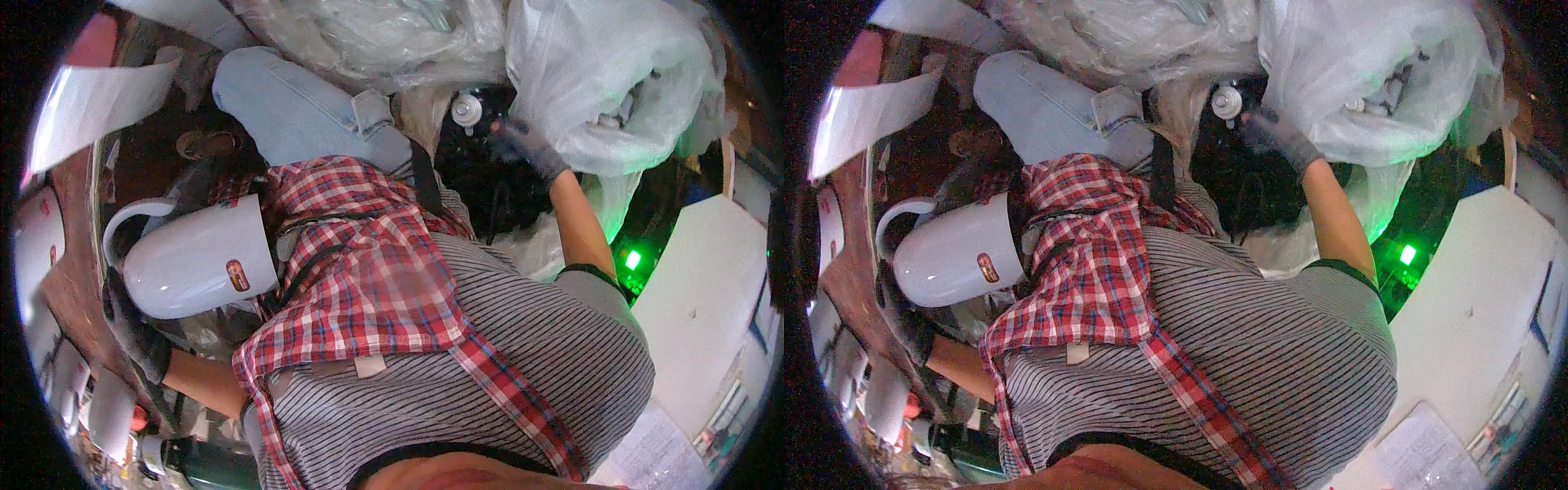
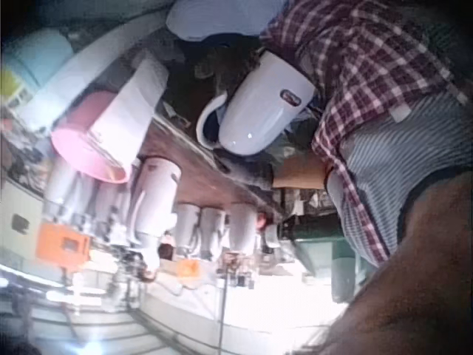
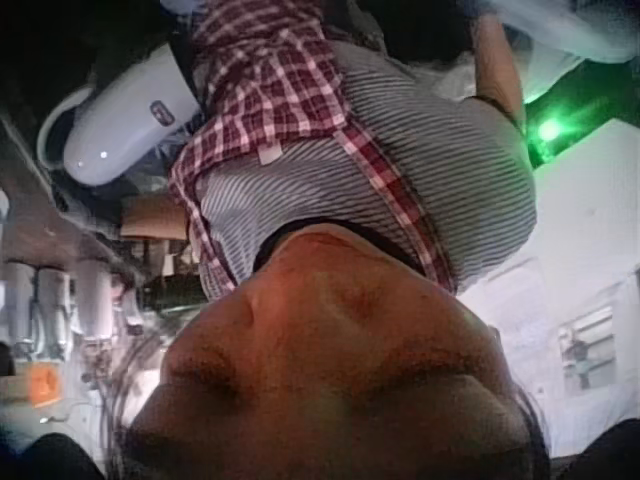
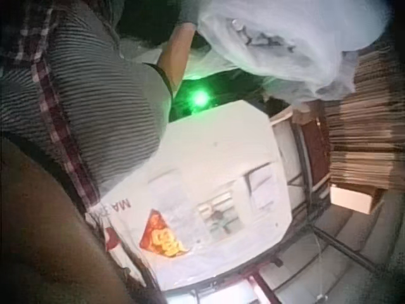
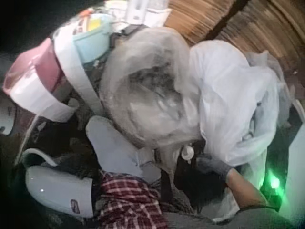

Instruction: The person assembles white electric kettles by attaching lids and placing them on a table. The person handles the kettles and lids one at a time, repeatedly picking up parts and assembling them.

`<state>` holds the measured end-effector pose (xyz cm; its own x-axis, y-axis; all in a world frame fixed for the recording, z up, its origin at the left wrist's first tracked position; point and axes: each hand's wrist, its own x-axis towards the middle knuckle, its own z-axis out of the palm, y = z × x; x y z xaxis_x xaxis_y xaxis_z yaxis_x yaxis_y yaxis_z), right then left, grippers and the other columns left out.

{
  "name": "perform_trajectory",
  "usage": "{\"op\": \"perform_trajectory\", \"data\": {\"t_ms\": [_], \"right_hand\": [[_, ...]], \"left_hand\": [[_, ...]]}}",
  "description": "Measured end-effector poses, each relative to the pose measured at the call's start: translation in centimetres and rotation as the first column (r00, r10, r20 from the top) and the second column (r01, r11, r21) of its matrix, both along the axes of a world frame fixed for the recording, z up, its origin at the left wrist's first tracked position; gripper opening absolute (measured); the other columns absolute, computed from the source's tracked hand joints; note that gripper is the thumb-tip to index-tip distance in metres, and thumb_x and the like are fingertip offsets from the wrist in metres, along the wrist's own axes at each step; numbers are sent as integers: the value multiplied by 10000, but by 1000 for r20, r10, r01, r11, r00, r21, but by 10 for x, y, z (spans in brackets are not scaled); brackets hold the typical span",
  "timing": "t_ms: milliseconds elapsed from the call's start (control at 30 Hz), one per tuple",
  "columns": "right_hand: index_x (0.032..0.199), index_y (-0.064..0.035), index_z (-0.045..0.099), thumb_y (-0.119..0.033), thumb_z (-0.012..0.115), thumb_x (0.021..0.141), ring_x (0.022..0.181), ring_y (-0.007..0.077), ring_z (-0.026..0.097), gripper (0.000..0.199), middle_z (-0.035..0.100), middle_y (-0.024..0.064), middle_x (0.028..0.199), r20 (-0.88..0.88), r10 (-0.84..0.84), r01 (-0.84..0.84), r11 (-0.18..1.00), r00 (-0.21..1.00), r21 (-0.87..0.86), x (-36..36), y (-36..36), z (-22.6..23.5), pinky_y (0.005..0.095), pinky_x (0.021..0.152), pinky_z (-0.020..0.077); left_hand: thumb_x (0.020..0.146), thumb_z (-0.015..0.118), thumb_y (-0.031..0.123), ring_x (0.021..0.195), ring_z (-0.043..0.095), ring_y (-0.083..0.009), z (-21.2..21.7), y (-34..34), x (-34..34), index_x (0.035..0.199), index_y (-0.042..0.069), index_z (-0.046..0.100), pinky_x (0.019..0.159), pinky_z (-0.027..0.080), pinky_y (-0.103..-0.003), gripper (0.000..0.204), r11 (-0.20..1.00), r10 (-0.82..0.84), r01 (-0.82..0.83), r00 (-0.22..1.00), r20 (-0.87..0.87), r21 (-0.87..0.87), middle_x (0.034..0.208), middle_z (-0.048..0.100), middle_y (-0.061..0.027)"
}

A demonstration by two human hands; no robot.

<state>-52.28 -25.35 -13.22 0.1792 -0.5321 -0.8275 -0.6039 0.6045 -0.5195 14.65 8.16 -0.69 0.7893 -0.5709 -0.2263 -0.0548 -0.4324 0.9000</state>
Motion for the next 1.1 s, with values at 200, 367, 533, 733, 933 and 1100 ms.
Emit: {"op": "perform_trajectory", "data": {"t_ms": [200,367,533,733,933,1100], "right_hand": [[1426,-92,460,-468,695,869,1243,399,526,712,551,220,1357,-597,414,-596,792,687,-137,-105,110,-125,463,1006,447],[1494,-124,378,-570,675,835,1318,402,465,850,458,216,1467,-623,739,-893,429,258,139,-94,94,-180,470,1067,407],[1470,-141,435,-565,698,815,1330,390,455,823,510,200,1423,-489,774,-837,527,403,145,-42,53,-120,470,1101,380],[1401,-179,519,-473,711,841,1255,366,526,660,574,188,1341,-442,645,-746,660,624,-90,-81,62,-114,471,1061,420],[1299,-107,573,-299,730,860,1196,353,561,504,589,178,1289,-557,566,-790,359,607,-497,54,-6,-1,406,1041,450],[1327,-29,559,-259,688,914,1237,209,536,490,611,81,1273,358,417,-85,742,836,-665,206,-47,94,338,1056,411]], "left_hand": [[1008,521,191,1223,535,-235,16,-12,-9,1320,-68,550,1070,405,-350,406,986,144,-147,988,-54,-76,1359,556,-139],[1009,514,185,1201,546,-214,31,22,-6,1331,-33,558,1056,411,-352,391,978,-83,57,989,125,202,1317,566,-119],[1018,496,219,1241,528,-231,49,37,22,1391,-16,502,1076,398,-370,441,978,209,-209,977,-35,-1,1372,542,-127],[1023,493,273,1290,483,-252,48,9,6,1424,18,460,1117,346,-410,476,954,271,-262,962,42,-144,1411,506,-131],[1032,468,365,1297,484,-274,-38,-3,-26,1420,53,478,1120,344,-440,498,862,273,-393,892,-360,-321,1404,529,-128],[999,503,385,1226,543,-290,-91,-20,-65,1378,65,504,1052,419,-466,496,782,218,-472,819,-530,-407,1353,570,-121]]}}
